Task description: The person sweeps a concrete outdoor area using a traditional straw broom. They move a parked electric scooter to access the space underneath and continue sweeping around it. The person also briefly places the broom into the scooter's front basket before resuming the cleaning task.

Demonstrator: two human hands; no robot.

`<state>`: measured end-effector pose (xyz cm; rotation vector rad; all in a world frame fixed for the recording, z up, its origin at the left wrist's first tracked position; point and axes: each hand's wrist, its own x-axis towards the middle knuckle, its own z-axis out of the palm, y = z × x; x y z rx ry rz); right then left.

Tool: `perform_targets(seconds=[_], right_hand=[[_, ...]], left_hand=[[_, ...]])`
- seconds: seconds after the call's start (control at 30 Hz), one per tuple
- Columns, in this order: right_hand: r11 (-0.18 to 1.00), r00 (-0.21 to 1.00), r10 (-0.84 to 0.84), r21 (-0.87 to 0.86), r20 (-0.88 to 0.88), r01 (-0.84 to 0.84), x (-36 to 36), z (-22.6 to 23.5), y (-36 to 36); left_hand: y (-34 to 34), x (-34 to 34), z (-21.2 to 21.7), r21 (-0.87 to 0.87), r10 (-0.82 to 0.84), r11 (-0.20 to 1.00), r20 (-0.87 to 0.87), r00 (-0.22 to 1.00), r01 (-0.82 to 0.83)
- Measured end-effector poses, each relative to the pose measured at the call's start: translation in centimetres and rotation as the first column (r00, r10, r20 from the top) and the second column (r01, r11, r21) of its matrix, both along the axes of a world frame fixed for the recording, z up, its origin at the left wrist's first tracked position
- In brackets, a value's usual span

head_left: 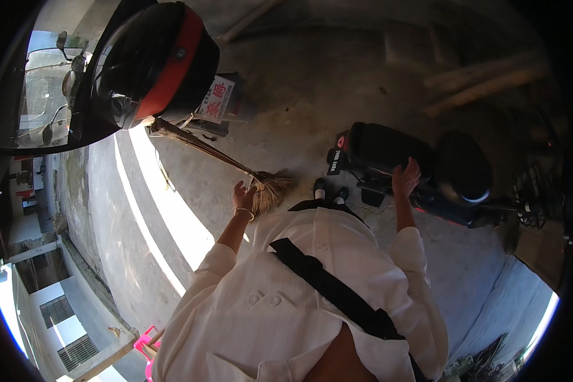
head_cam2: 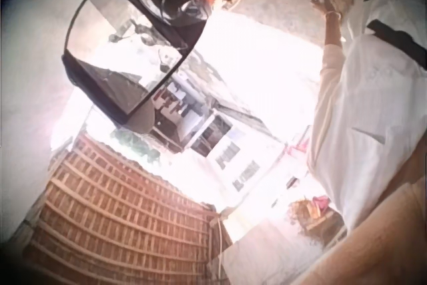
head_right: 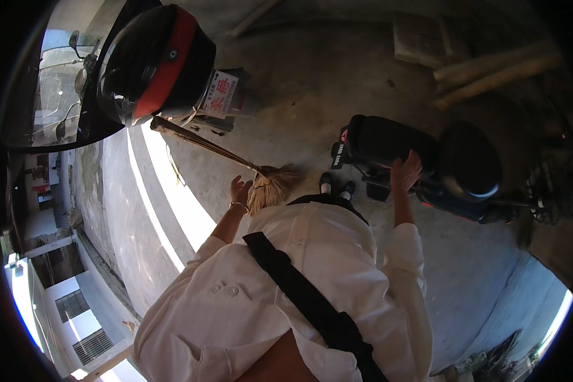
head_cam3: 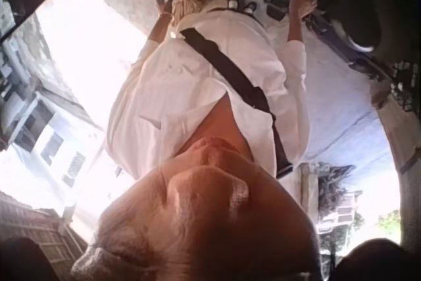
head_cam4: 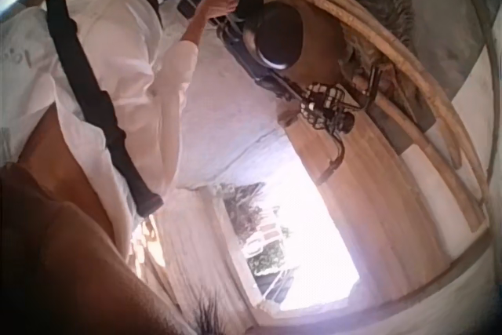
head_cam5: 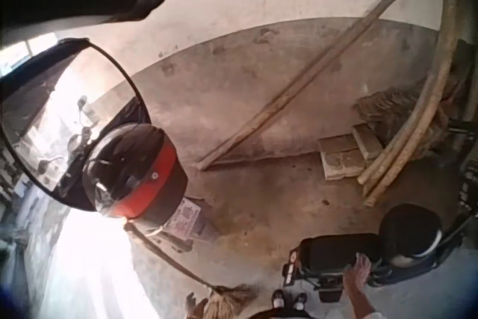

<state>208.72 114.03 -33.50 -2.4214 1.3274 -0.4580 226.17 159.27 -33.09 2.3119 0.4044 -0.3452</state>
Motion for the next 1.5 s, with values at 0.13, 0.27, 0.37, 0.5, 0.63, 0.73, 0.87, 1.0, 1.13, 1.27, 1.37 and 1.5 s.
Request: perform_targets(seconds=[0.13,0.27,0.37,0.5,0.63,0.73,0.87,1.0,1.13,1.27,1.37,1.5], right_hand=[[0.987,0.982,0.089,0.146,-0.165,-0.065,-1.0,-5.2,-1.4],[0.989,0.983,0.077,0.141,-0.168,-0.054,-0.4,-5.3,-0.7],[0.986,0.98,0.062,0.165,-0.187,-0.031,-0.3,-4.9,-0.8],[0.981,0.975,-0.042,0.178,-0.218,0.082,1.3,-3.3,-0.8],[0.951,0.963,-0.185,0.211,-0.197,0.226,3.2,-1.7,-1.3],[0.91,0.937,-0.308,0.237,-0.164,0.34,4.0,-2.2,-1.8],[0.821,0.839,-0.505,0.186,-0.205,0.54,6.1,-3.7,-0.5],[0.656,0.684,-0.63,0.22,-0.367,0.722,9.9,-2.5,-0.6],[0.545,0.629,-0.689,0.314,-0.36,0.777,11.1,-1.5,-0.8],[0.566,0.652,-0.698,0.33,-0.295,0.755,10.5,-1.8,0.6],[0.571,0.652,-0.71,0.323,-0.267,0.755,10.4,-0.7,-0.1],[0.515,0.59,-0.764,0.304,-0.26,0.801,11.3,-0.7,0.0]], left_hand=[[-2.5,0.7,1.2,-0.269,-0.234,0.936,-0.001,0.972,0.225],[-6.9,3.2,-0.2,-0.349,-0.373,0.871,-0.009,0.928,0.346],[-13.6,5.7,0.1,-0.255,-0.517,0.82,0.054,0.854,0.513],[-24.7,8.9,0.5,-0.264,-0.677,0.698,0.059,0.733,0.666],[-34.0,13.2,-1.7,-0.287,-0.851,0.479,0.08,0.519,0.83],[-40.1,17.2,-3.0,-0.301,-0.947,0.304,0.011,0.322,0.904],[-47.9,21.9,-2.8,-0.265,-0.989,0.148,-0.069,0.134,0.953],[-55.2,26.1,-1.5,-0.295,-1.0,0.007,-0.028,-0.002,0.956],[-60.6,27.0,-2.1,-0.305,-0.997,-0.067,-0.018,-0.076,0.95],[-63.8,23.8,-1.5,-0.393,-0.983,-0.18,0.032,-0.182,0.902],[-67.0,19.9,0.5,-0.493,-0.975,-0.217,0.06,-0.216,0.843],[-72.9,15.4,3.6,-0.589,-0.958,-0.283,0.139,-0.251,0.757]])
